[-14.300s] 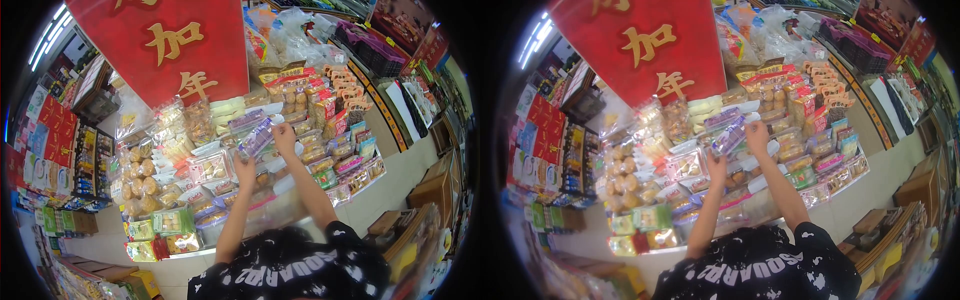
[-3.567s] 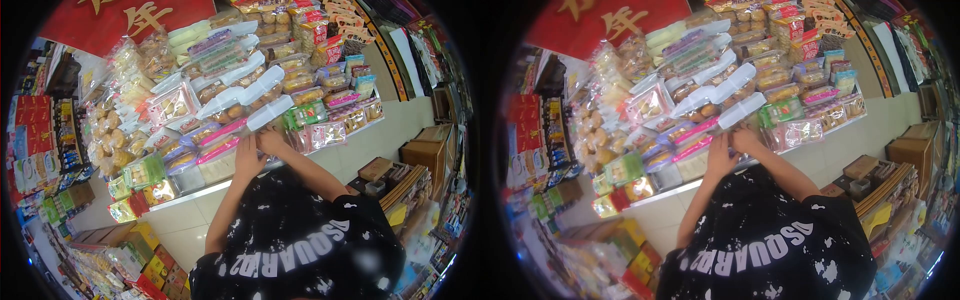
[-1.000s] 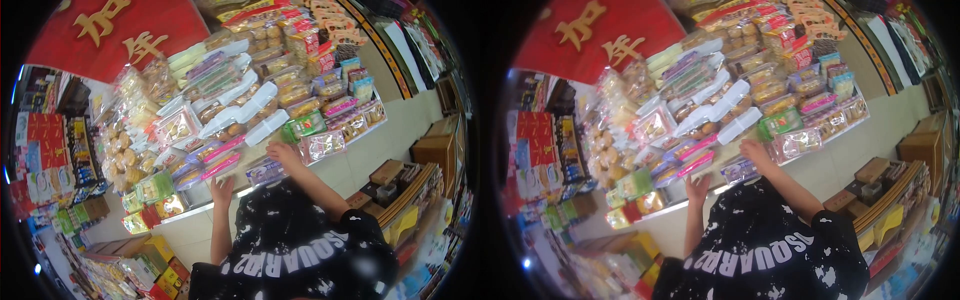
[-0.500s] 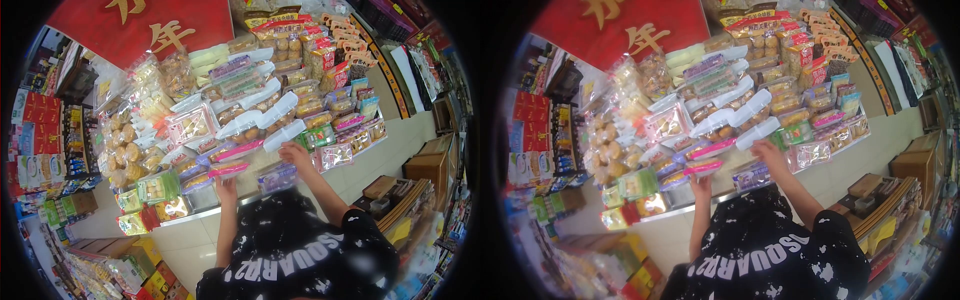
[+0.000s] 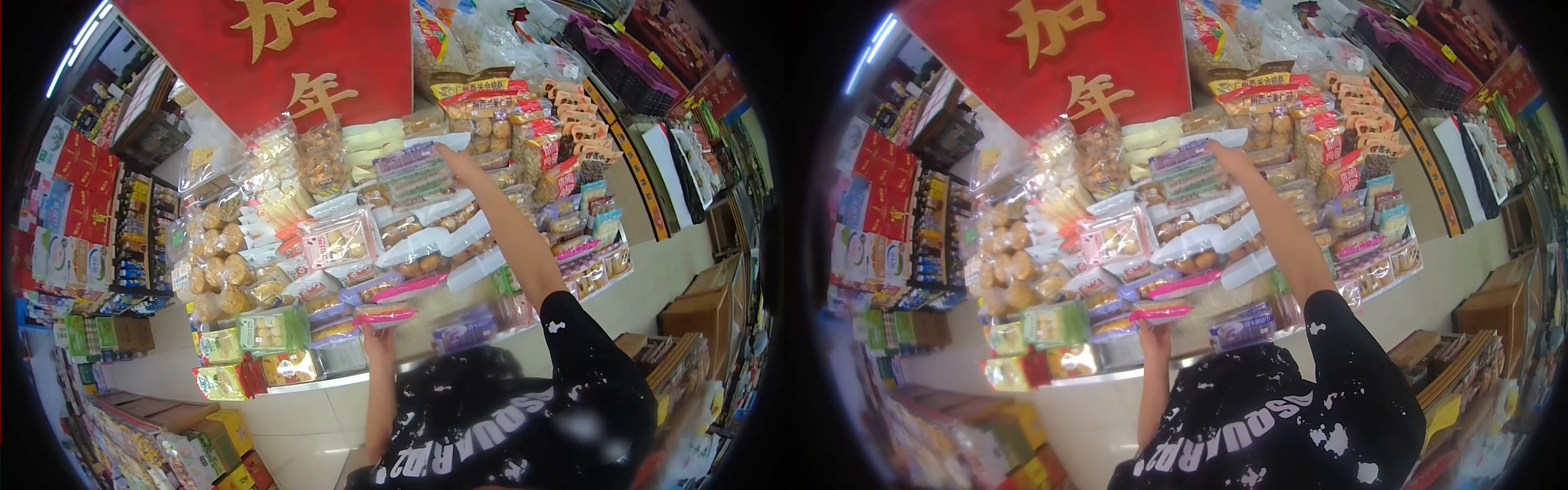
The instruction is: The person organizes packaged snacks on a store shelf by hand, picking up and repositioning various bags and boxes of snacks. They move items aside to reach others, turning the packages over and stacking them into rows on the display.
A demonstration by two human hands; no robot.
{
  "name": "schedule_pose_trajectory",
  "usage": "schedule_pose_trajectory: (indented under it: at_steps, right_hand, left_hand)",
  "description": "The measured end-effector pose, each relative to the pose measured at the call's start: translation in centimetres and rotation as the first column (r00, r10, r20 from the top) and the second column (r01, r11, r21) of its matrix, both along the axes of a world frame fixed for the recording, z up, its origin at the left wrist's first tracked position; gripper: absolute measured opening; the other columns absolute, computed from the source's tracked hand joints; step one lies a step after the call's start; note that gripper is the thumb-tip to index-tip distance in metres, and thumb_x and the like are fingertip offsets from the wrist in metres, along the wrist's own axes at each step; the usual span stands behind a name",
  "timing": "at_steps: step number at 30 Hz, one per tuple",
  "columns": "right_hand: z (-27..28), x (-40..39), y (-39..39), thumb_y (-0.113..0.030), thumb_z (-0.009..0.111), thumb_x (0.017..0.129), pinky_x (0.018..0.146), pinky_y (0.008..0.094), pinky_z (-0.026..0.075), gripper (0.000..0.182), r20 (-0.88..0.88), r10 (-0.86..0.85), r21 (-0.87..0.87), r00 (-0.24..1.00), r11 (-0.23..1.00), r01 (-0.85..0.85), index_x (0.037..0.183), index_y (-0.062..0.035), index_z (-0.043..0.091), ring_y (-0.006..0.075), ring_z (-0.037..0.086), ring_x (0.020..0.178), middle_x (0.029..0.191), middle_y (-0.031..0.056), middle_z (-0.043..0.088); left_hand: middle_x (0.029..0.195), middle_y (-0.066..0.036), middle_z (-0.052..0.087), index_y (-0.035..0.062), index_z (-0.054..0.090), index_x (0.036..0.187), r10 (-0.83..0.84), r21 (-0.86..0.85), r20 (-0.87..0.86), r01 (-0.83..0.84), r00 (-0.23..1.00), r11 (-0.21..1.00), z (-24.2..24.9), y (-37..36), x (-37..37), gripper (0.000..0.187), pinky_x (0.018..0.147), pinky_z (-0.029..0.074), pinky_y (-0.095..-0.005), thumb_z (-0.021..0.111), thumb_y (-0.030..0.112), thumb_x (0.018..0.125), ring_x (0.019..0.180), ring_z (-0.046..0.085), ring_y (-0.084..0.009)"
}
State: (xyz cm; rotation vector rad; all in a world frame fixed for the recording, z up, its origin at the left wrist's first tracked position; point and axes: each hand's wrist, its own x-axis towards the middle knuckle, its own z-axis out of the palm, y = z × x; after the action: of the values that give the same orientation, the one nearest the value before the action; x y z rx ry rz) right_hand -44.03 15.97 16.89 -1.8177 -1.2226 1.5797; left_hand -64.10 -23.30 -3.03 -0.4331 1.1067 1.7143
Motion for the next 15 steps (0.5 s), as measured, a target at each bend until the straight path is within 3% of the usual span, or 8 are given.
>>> schedule_pose_trajectory:
  at_steps: [2,4,5,6,8,12,13,15]
  right_hand:
    - [-0.9,-0.7,0.7,-0.065,0.068,0.076,0.087,0.0456,0.051,0.079,-0.024,-0.026,-0.1,0.999,0.995,0.023,0.127,-0.0041,0.058,0.0349,0.063,0.109,0.123,0.0241,0.061]
    - [-1.3,-0.6,2.1,-0.066,0.068,0.076,0.084,0.0479,0.052,0.082,-0.05,-0.062,-0.181,0.997,0.982,0.052,0.13,-0.0055,0.056,0.0368,0.062,0.111,0.129,0.0243,0.058]
    - [-1.5,-0.1,2.3,-0.074,0.064,0.073,0.078,0.0464,0.051,0.087,-0.121,0.051,-0.167,0.991,0.984,-0.071,0.131,-0.0087,0.056,0.033,0.063,0.098,0.128,0.0206,0.057]
    - [-1.7,0.2,2.7,-0.081,0.06,0.071,0.072,0.0449,0.05,0.092,-0.185,0.164,-0.146,0.969,0.97,-0.193,0.131,-0.0119,0.056,0.0292,0.063,0.085,0.126,0.017,0.056]
    - [-3.5,0.2,4.2,-0.079,0.062,0.07,0.079,0.046,0.048,0.089,-0.094,0.178,-0.184,0.979,0.964,-0.193,0.132,-0.0158,0.057,0.0282,0.063,0.088,0.134,0.0166,0.05]
    - [-5.9,-0.6,5.7,-0.075,0.061,0.072,0.087,0.0484,0.047,0.093,0.105,0.233,-0.236,0.967,0.95,-0.203,0.141,-0.0138,0.049,0.0343,0.061,0.102,0.143,0.0183,0.044]
    - [-5.1,-1.3,5.0,-0.074,0.061,0.072,0.09,0.0504,0.048,0.096,0.171,0.217,-0.218,0.961,0.96,-0.177,0.144,-0.0118,0.045,0.0375,0.06,0.108,0.143,0.0199,0.045]
    - [-2.5,-2.0,3.4,-0.074,0.06,0.074,0.093,0.0531,0.047,0.098,0.17,0.228,-0.224,0.959,0.956,-0.188,0.147,-0.0107,0.041,0.0405,0.055,0.118,0.146,0.0213,0.042]
  left_hand:
    - [0.148,-0.016,0.037,0.0033,0.031,0.149,-0.276,-0.147,-0.166,0.253,0.947,0.956,0.0,-2.4,-1.0,0.055,0.11,0.038,-0.0461,0.05,0.022,0.102,0.135,0.041,-0.0314]
    - [0.149,-0.018,0.035,-0.0016,0.023,0.152,-0.236,-0.34,-0.494,0.064,0.837,0.938,5.7,-2.7,0.8,0.063,0.112,0.034,-0.0439,0.051,0.016,0.098,0.134,0.041,-0.0306]
    - [0.146,-0.019,0.037,-0.0052,0.024,0.148,-0.292,-0.35,-0.737,0.025,0.61,0.936,8.1,-3.1,1.4,0.063,0.112,0.032,-0.0416,0.053,0.014,0.095,0.131,0.043,-0.0292]
    - [0.146,-0.019,0.037,-0.0052,0.024,0.148,-0.288,-0.344,-0.742,0.026,0.606,0.939,10.6,-2.1,1.4,0.063,0.112,0.032,-0.0416,0.053,0.014,0.095,0.131,0.043,-0.0292]
    - [0.145,-0.018,0.039,-0.0031,0.034,0.144,-0.15,-0.057,-0.911,0.243,0.383,0.968,14.9,1.4,1.8,0.055,0.109,0.036,-0.04,0.054,0.011,0.095,0.129,0.044,-0.0284]
    - [0.128,-0.02,0.055,-0.0015,0.054,0.128,-0.256,-0.235,-0.967,0.432,-0.01,0.871,19.2,15.5,-0.2,0.036,0.1,0.044,-0.0394,0.055,0.012,0.094,0.116,0.056,-0.0292]
    - [0.122,-0.024,0.059,-0.004,0.056,0.125,-0.249,-0.212,-0.968,0.452,0.025,0.866,20.2,19.7,0.2,0.037,0.099,0.045,-0.041,0.056,0.016,0.095,0.115,0.058,-0.0349]
    - [0.122,-0.03,0.059,-0.0065,0.053,0.126,-0.316,-0.357,-0.934,0.454,-0.168,0.816,18.8,27.9,-0.5,0.044,0.097,0.046,-0.0464,0.054,0.026,0.096,0.114,0.057,-0.0438]
